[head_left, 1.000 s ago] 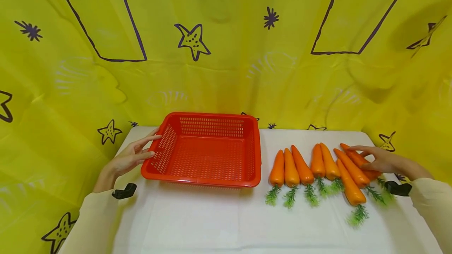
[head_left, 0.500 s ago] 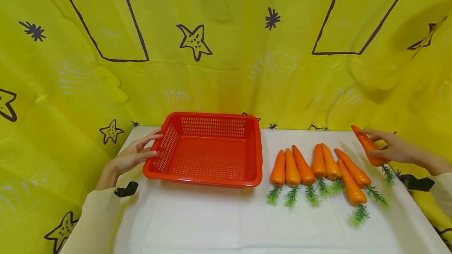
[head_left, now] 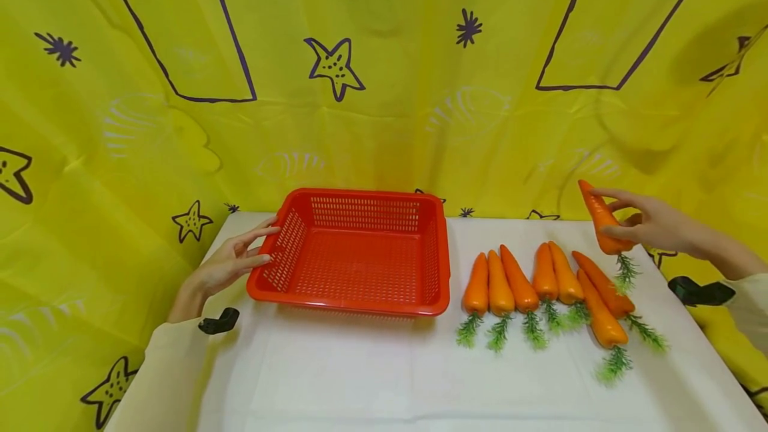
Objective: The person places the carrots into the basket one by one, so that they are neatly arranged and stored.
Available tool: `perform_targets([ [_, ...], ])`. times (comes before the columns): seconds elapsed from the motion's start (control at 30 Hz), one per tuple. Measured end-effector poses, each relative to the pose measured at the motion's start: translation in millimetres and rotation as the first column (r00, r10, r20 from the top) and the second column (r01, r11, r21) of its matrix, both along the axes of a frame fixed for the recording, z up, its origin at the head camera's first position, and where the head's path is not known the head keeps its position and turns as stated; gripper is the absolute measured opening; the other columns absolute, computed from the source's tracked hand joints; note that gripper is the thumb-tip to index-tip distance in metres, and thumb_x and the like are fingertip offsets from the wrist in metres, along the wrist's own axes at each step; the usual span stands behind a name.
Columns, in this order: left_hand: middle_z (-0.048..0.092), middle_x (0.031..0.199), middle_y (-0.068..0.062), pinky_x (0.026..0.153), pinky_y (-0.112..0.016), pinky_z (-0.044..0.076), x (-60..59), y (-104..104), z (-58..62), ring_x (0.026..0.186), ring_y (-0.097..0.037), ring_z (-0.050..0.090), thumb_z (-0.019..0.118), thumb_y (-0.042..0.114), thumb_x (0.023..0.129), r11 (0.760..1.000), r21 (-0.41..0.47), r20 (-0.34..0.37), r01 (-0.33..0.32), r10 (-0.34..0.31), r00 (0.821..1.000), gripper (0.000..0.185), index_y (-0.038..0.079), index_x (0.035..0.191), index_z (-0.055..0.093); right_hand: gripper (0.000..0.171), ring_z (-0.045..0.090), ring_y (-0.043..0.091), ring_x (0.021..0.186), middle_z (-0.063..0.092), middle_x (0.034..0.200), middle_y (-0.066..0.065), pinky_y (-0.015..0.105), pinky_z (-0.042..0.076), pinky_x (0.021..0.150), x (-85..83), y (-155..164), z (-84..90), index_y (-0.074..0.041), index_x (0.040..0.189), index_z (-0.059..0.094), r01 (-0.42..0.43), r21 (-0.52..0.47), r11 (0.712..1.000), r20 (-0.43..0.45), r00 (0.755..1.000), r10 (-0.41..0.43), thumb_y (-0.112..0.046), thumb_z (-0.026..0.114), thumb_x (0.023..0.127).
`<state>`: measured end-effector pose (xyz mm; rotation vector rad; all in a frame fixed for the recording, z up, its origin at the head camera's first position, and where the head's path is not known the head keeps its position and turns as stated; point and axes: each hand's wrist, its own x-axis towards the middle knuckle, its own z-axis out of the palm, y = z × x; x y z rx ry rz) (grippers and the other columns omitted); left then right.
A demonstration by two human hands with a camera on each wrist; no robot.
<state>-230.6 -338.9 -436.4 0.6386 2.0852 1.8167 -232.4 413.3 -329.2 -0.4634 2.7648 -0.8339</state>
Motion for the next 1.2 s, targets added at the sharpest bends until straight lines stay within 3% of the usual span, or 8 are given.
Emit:
perform_targets([
  [0.13,0.003,0.173,-0.007,0.126,-0.053,0.006,0.2,0.1,-0.4,0.157,-0.033,-0.007,0.056,-0.007,0.101,1.0,0.024,0.004,0.005,-0.005,1.0,0.058,-0.008,0.155,0.033,0.077,0.07,0.015,0.098,0.04,0.145,0.035,0.029,0.057,0.071,-3.5,-17.5,11.6,-0.015,0.165,0.02,-0.005,-0.027,1.0,0.011,1.0,0.005,-0.017,0.065,0.102],
  [0.23,0.003,0.173,-0.007,0.119,-0.066,-0.004,-0.3,0.5,-0.4,0.157,-0.031,-0.008,0.055,-0.007,0.101,0.999,0.033,0.008,0.009,-0.009,1.0,0.058,-0.008,0.155,0.033,0.077,0.068,0.014,0.103,0.04,0.148,0.031,0.032,0.057,0.075,-5.9,-33.3,20.8,-0.017,0.165,0.02,-0.003,-0.051,0.999,0.041,0.999,0.005,-0.021,0.065,0.103],
  [0.4,0.002,0.174,-0.005,0.126,-0.041,0.015,-1.1,3.0,-1.3,0.156,-0.035,-0.008,0.055,-0.005,0.102,1.0,0.025,0.026,0.013,-0.014,1.0,0.058,-0.006,0.156,0.034,0.078,0.065,0.038,0.116,0.038,0.152,0.028,0.039,0.057,0.082,-8.9,-64.0,34.9,-0.022,0.166,0.021,-0.008,-0.109,0.994,0.089,0.996,0.017,-0.025,0.066,0.102],
  [0.5,0.001,0.174,-0.005,0.117,-0.021,0.031,-1.9,3.5,-3.0,0.155,-0.039,-0.009,0.055,-0.004,0.102,1.0,0.019,0.028,0.019,-0.019,0.999,0.058,-0.004,0.156,0.033,0.078,0.062,0.043,0.12,0.039,0.152,0.028,0.041,0.057,0.084,-11.5,-84.7,41.1,-0.022,0.165,0.022,-0.024,-0.138,0.99,0.096,0.995,0.038,-0.025,0.067,0.102],
  [0.7,0.0,0.174,-0.006,0.104,-0.028,0.05,-1.0,-1.3,-3.1,0.15,-0.052,0.013,0.054,-0.006,0.103,1.0,0.013,0.042,-0.002,0.001,0.999,0.058,-0.003,0.157,0.034,0.076,0.06,0.041,0.124,0.04,0.153,0.024,0.046,0.057,0.089,-23.1,-134.8,47.4,-0.026,0.163,0.028,-0.074,-0.215,0.974,0.131,0.986,0.104,-0.027,0.07,0.1],
  [0.8,0.002,0.173,-0.007,0.103,-0.029,0.051,-1.0,-4.5,-1.6,0.147,-0.054,0.022,0.056,-0.005,0.102,1.0,-0.011,0.029,-0.013,0.013,1.0,0.057,-0.003,0.155,0.036,0.077,0.063,0.038,0.12,0.039,0.153,0.025,0.045,0.058,0.088,-32.0,-161.9,46.1,-0.024,0.163,0.029,-0.121,-0.263,0.957,0.144,0.976,0.163,-0.025,0.071,0.099],
  [1.03,0.012,0.172,-0.008,0.108,-0.013,0.037,-3.8,-3.9,1.0,0.155,-0.043,0.002,0.063,-0.002,0.099,0.998,-0.054,-0.006,-0.024,0.024,1.0,0.058,-0.005,0.152,0.041,0.077,0.068,0.033,0.107,0.042,0.148,0.024,0.042,0.061,0.082,-48.0,-218.2,34.0,-0.021,0.162,0.032,-0.207,-0.325,0.923,0.165,0.948,0.271,-0.023,0.074,0.097],
  [1.2,0.013,0.172,-0.007,0.112,-0.016,0.035,-2.7,-5.2,1.0,0.156,-0.041,0.004,0.065,-0.001,0.099,0.997,-0.062,-0.006,-0.038,0.037,0.999,0.058,-0.005,0.152,0.042,0.075,0.068,0.034,0.106,0.045,0.145,0.021,0.046,0.061,0.079,-54.3,-258.5,24.2,-0.022,0.161,0.035,-0.244,-0.374,0.894,0.18,0.927,0.329,-0.019,0.074,0.097],
])
